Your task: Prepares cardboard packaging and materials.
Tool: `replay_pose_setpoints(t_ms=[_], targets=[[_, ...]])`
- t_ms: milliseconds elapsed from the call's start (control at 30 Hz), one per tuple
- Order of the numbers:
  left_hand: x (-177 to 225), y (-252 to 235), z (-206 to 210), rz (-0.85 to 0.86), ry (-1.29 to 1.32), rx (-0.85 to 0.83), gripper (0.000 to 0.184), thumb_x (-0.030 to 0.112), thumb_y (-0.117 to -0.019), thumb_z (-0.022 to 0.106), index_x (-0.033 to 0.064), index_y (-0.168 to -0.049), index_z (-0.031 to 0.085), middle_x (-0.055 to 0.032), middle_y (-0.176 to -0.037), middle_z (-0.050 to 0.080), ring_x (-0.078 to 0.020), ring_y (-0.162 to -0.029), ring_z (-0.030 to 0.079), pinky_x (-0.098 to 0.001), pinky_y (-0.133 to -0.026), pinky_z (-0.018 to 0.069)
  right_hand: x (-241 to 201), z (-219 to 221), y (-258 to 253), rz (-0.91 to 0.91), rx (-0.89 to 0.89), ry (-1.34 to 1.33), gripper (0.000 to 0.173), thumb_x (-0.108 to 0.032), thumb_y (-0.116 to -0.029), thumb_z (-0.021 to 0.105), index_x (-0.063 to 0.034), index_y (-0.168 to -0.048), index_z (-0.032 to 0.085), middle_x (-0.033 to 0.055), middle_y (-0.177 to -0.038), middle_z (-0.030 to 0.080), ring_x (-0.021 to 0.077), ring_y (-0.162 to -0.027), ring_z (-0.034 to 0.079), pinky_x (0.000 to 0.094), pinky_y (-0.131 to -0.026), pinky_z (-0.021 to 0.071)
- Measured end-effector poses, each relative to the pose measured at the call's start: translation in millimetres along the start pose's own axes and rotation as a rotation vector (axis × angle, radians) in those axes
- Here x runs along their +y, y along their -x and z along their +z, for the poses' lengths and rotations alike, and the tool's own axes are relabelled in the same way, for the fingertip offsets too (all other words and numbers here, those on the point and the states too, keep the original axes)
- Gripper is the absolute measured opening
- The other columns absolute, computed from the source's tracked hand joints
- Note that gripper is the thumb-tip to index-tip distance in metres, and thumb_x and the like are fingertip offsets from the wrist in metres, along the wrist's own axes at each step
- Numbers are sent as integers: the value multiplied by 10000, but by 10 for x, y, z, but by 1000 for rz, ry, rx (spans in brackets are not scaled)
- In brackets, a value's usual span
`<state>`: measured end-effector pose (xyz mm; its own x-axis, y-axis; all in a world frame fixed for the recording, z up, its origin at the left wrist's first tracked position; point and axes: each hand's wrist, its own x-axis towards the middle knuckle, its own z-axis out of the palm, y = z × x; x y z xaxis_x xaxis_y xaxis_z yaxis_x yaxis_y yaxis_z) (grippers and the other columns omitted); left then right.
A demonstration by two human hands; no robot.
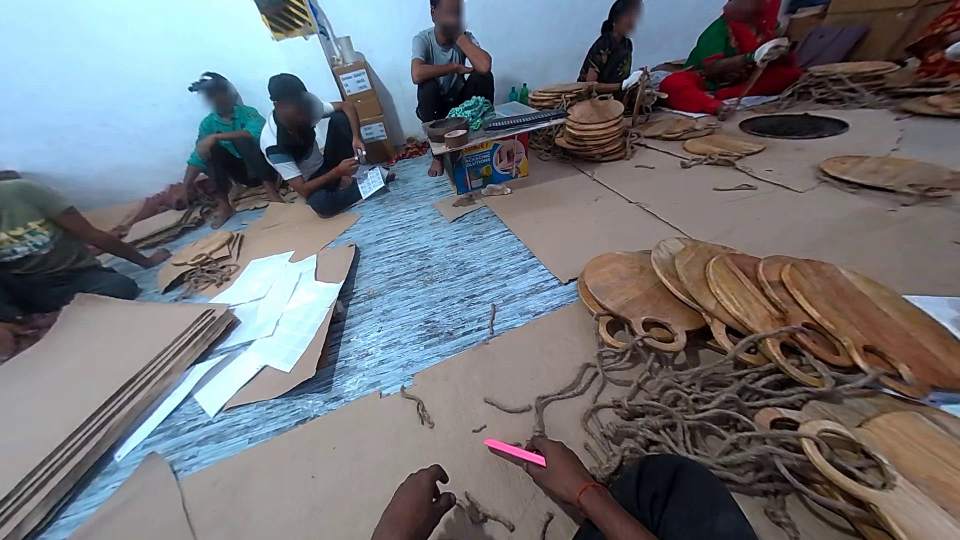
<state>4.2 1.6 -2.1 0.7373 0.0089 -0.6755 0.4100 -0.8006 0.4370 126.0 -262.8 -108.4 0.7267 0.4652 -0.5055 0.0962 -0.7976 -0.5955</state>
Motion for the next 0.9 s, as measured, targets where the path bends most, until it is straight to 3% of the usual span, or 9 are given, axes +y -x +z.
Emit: replay_pose_setpoints(t_ms=[900], targets=[[16, 2, 4, -9, -2, 1, 465, 322, -1075, 565, 33, -1439, 548, -205, -1269, 690, -346, -1184, 672, -535, -1067, 494, 7, 1, -1, -4, -5, 33, 398, -356, -990, 645, -89, -1285, 664, 170, -1183, 716, 337, -1123, 683, 545, -981, 521]])
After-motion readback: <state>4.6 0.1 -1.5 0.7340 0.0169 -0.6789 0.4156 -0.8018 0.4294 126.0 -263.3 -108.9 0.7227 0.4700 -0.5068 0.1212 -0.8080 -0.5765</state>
